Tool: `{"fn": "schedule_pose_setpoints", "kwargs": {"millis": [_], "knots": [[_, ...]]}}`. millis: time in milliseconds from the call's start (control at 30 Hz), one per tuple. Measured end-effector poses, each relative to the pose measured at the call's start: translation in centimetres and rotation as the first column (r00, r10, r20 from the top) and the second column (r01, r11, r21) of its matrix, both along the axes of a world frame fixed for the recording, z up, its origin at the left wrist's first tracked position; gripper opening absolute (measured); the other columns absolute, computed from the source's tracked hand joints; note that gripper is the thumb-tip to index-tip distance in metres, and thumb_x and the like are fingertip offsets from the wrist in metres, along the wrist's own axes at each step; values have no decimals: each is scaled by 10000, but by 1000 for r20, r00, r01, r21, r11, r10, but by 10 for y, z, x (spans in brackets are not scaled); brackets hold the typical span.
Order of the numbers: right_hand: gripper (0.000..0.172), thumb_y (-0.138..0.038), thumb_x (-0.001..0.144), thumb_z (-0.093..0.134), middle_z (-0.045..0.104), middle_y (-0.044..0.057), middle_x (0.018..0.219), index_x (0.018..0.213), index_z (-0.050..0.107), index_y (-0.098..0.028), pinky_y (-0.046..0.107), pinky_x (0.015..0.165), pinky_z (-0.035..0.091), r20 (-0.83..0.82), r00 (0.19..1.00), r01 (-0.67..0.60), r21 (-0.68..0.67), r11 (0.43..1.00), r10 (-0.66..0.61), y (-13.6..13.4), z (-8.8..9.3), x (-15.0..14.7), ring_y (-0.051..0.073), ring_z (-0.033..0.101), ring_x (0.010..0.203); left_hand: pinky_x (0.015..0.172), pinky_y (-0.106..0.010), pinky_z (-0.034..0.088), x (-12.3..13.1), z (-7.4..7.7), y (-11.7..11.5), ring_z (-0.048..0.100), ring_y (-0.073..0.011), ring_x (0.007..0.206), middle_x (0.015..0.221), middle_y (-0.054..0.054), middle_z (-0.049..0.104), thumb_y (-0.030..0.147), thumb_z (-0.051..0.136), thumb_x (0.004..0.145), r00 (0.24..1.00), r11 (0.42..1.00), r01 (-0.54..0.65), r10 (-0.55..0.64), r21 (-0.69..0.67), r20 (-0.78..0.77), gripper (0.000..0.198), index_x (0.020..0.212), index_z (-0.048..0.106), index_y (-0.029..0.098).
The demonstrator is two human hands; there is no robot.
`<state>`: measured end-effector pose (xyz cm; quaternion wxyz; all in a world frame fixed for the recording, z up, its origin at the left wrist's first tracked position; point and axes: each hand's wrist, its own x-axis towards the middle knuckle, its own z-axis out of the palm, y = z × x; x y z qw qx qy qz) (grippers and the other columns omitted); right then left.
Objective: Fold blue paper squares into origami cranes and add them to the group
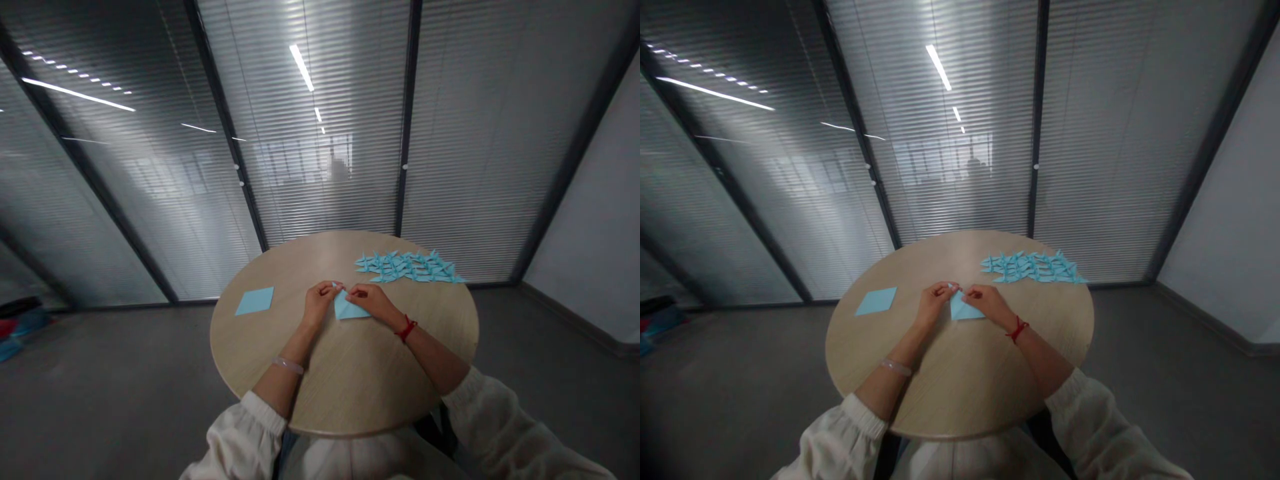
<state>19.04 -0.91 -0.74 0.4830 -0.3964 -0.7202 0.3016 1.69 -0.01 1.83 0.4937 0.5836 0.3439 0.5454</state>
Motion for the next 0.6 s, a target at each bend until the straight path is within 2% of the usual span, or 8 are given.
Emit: {"fn": "schedule_pose_setpoints", "kwargs": {"millis": [167,400,600], "knots": [[296,-439,782,627,666,28,744,795,678,-148,238,609,413,-5,1000,-30,-12,999,30,-2,1,-1,137,569,657,664,-283,474,1,4,-5,637,-180,682,780,-112,724,414,771,618,999,1000,4,-4,4,-40,337,770,719,118],[322,-458,770,629,651,21,723,795,677,-141,224,569,381,12,998,-66,-60,996,67,-4,3,-1,132,553,641,599,-267,454,0,6,-6,601,-166,606,667,-81,696,561,662,681,990,997,-63,68,42,-120,441,714,721,125],[331,-465,762,627,615,7,665,757,658,-135,217,536,354,31,994,-104,-121,987,108,-5,3,-3,117,520,595,517,-248,415,-1,3,-5,557,-142,522,612,-68,670,575,624,708,975,987,-149,157,58,-159,465,709,718,120]]}}
